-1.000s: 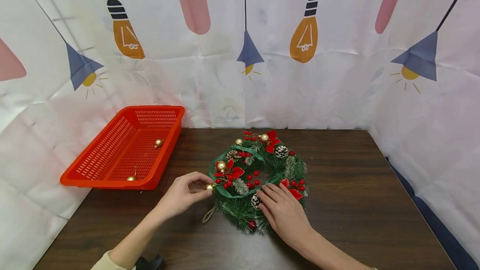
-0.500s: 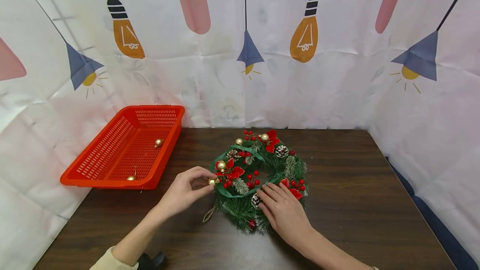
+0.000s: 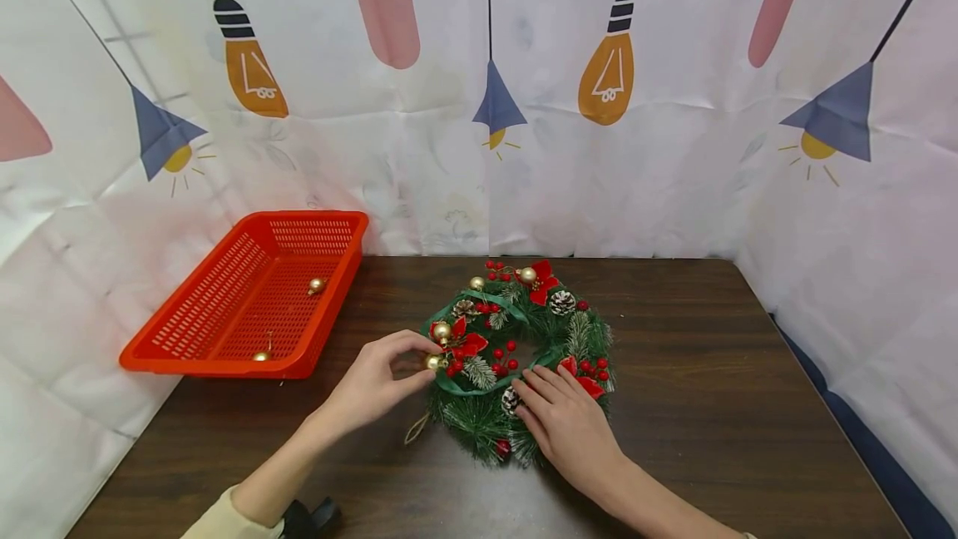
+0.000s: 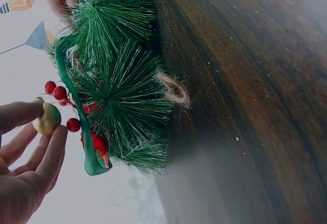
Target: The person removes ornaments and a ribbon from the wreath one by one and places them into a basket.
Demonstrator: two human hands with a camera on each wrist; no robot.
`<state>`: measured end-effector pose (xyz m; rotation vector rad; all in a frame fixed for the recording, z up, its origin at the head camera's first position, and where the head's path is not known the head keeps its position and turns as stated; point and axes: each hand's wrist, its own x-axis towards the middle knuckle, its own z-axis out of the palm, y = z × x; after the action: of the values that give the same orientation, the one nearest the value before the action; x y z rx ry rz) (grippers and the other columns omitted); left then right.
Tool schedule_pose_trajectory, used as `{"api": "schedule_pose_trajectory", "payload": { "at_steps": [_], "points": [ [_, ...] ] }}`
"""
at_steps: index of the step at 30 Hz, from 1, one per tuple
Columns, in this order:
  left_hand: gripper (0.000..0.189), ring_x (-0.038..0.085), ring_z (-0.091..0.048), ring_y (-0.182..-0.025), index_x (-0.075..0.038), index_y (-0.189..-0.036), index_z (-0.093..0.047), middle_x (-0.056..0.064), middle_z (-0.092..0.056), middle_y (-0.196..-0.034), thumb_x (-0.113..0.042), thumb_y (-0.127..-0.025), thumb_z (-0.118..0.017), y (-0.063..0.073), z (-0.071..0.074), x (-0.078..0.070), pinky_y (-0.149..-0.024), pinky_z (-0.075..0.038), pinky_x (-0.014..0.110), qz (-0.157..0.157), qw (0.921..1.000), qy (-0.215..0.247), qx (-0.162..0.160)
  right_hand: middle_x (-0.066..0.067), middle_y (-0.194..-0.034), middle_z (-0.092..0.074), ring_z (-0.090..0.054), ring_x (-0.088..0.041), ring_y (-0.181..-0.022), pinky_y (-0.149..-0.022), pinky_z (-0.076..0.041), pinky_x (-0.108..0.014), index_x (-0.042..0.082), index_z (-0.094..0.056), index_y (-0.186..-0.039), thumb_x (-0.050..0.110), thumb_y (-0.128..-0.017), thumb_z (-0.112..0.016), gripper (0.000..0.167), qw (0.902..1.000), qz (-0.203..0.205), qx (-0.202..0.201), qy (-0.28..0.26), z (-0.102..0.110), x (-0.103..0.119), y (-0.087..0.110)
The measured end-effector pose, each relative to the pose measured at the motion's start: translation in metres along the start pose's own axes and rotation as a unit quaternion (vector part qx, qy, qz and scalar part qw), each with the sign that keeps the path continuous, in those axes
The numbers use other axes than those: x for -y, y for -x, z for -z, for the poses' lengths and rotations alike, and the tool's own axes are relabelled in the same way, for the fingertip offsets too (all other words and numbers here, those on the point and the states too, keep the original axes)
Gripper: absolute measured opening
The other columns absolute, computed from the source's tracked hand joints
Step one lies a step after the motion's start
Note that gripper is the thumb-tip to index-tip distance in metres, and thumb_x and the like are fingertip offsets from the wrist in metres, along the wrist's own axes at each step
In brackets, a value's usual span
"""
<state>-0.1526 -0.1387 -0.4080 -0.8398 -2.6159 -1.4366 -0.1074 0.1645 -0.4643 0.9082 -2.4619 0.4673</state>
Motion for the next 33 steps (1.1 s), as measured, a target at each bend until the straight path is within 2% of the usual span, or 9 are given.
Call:
{"api": "schedule_pose_trajectory", "payload": {
  "at_steps": [8,17,24,33],
  "points": [
    [0.027,0.017,-0.069,-0.094,-0.01,-0.11,-0.074,-0.004,-0.067,-0.107,0.003,-0.086,-0.08,-0.002,-0.002,-0.003,-0.084,-0.059,0.032,-0.013,0.9998,-0.011,0.012,-0.015,-0.13,-0.068,-0.062,-0.033,-0.124,-0.107,-0.044,-0.057,0.005,-0.072,-0.128,0.022,-0.092,-0.076,0.04,1.0,0.001,0.002,-0.001,0.001,0.0,-0.001],
    [0.029,0.013,-0.068,-0.096,-0.011,-0.112,-0.075,-0.005,-0.067,-0.109,-0.001,-0.087,-0.082,-0.005,-0.005,-0.009,-0.084,-0.059,0.031,-0.024,0.9986,-0.04,0.025,-0.014,-0.13,-0.069,-0.062,-0.033,-0.124,-0.107,-0.044,-0.057,0.005,-0.073,-0.128,0.021,-0.091,-0.078,0.041,1.0,0.002,0.002,-0.001,0.002,0.0,-0.001],
    [0.028,0.015,-0.068,-0.097,-0.008,-0.113,-0.076,-0.003,-0.067,-0.109,0.001,-0.087,-0.081,-0.005,-0.007,-0.015,-0.085,-0.059,0.032,-0.034,0.9982,-0.032,0.038,-0.014,-0.129,-0.069,-0.062,-0.033,-0.124,-0.107,-0.044,-0.056,0.005,-0.073,-0.128,0.021,-0.091,-0.078,0.041,1.0,0.0,0.004,-0.002,0.002,0.001,-0.002],
    [0.028,0.013,-0.068,-0.098,-0.007,-0.114,-0.075,-0.005,-0.067,-0.109,0.0,-0.087,-0.081,-0.006,-0.009,-0.018,-0.086,-0.059,0.033,-0.063,0.9969,-0.017,0.043,-0.014,-0.129,-0.069,-0.062,-0.032,-0.124,-0.107,-0.044,-0.057,0.006,-0.073,-0.128,0.021,-0.09,-0.078,0.041,1.0,0.001,0.002,0.0,0.002,0.0,-0.001]
  ]
}}
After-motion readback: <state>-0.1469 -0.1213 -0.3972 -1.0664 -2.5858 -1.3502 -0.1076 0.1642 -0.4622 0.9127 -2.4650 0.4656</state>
